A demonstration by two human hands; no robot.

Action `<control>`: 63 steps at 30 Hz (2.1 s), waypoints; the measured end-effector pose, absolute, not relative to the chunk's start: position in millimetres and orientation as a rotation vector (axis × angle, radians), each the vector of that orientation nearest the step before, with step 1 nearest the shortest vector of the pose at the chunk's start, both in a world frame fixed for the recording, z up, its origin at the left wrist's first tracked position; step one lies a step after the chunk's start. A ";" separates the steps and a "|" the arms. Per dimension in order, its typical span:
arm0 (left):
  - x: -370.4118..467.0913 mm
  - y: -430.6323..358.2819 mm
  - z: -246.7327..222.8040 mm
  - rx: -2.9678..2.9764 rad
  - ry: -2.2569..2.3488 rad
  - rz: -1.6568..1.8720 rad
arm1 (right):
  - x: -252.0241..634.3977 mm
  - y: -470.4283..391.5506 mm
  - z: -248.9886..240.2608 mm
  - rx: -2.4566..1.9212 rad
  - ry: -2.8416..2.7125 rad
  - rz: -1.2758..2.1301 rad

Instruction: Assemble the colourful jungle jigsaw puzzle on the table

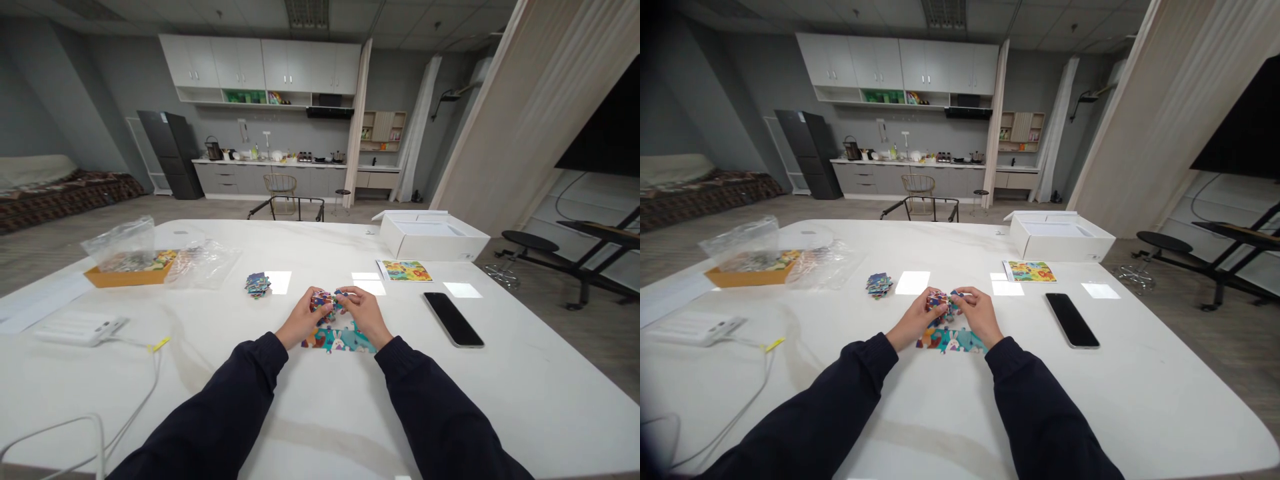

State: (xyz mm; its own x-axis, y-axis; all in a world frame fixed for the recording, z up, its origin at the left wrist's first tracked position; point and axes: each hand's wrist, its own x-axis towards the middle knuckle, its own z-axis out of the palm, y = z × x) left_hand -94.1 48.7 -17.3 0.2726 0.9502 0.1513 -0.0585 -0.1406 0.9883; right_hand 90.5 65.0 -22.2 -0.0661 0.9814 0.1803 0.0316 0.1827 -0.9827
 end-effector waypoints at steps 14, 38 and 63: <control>-130.8 63.6 -23.0 1.342 0.900 1.146 | 100.4 56.3 -45.5 -1.234 -2.136 0.469; -155.3 59.4 -21.3 2.102 1.321 0.723 | 81.0 27.5 -12.2 -1.195 -2.346 0.448; -133.5 53.0 -22.9 1.905 1.273 0.811 | 72.7 23.1 -22.9 -1.256 -2.154 0.779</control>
